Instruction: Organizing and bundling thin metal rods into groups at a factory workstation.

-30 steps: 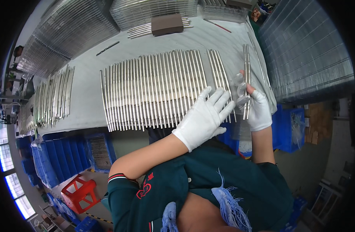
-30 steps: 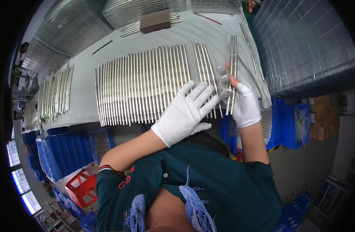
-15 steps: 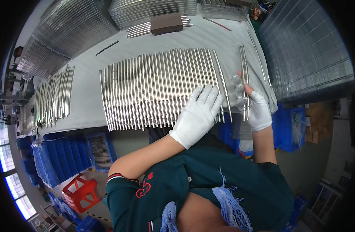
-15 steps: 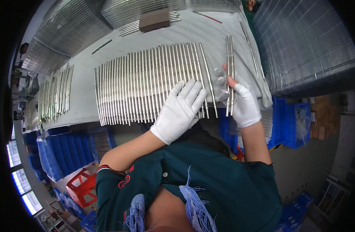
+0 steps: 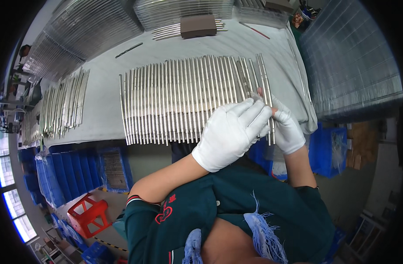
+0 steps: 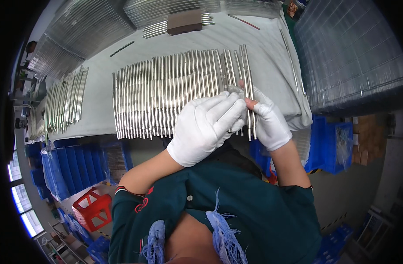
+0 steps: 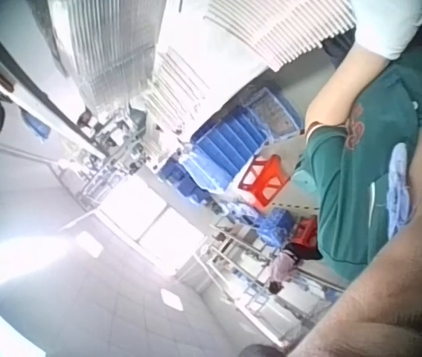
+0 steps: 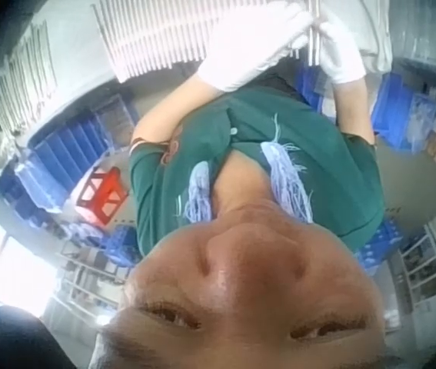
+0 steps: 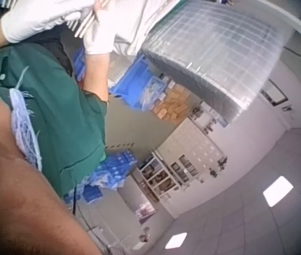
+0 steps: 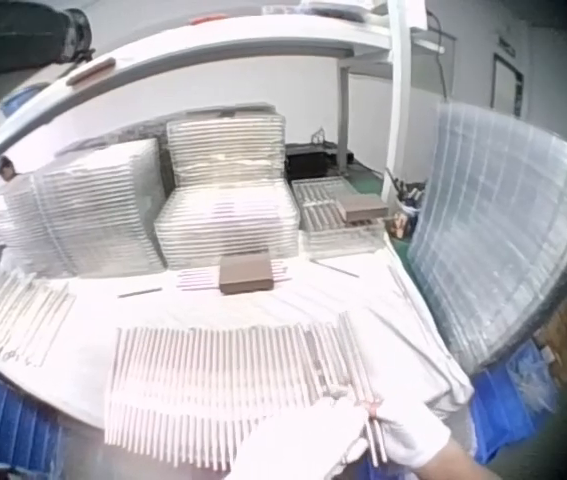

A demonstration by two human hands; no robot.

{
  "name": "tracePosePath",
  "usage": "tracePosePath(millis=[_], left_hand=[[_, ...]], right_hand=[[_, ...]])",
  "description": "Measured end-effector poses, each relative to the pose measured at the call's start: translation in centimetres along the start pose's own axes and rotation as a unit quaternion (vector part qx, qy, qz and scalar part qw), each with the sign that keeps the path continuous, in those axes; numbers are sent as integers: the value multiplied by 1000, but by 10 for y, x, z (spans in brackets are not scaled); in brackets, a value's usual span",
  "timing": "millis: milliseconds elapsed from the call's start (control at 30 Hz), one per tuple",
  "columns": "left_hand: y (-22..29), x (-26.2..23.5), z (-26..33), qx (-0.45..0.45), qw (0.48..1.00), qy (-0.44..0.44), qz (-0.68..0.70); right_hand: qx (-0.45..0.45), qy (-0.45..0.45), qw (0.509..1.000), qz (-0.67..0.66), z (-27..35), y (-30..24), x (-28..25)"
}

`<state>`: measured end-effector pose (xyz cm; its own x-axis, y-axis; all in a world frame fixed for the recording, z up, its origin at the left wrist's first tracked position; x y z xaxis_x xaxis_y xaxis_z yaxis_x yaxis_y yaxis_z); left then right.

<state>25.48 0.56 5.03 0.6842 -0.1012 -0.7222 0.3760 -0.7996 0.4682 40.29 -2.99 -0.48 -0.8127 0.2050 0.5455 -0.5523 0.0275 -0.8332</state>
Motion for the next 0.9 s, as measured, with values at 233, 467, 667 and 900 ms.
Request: tracePosePath(millis=[233, 467, 667, 900], left_hand=[[7, 11, 14, 93, 994, -58, -5], [-43, -51, 17, -23, 992, -16, -122], [-182, -128, 85, -399, 828, 9, -393], [-176, -109, 84, -400, 853, 53, -331]], right_hand=[[127, 26, 985, -115, 1, 15, 7], [2, -20, 1000, -14, -9, -7, 22], [-12, -26, 1000, 2, -29, -24, -3], [-23, -71, 997, 7, -39, -1, 29]])
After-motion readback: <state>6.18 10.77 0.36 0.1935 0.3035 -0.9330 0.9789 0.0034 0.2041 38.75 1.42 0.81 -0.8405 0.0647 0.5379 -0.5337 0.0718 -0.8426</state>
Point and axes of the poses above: each hand's wrist, its own z-axis away from the middle knuckle, its own x-axis out of the palm, y = z × x, the point moved 3 cm from there along -z, towards the middle knuckle, and after that the axes turned 12 degrees about -x, right-handed, at the moved point
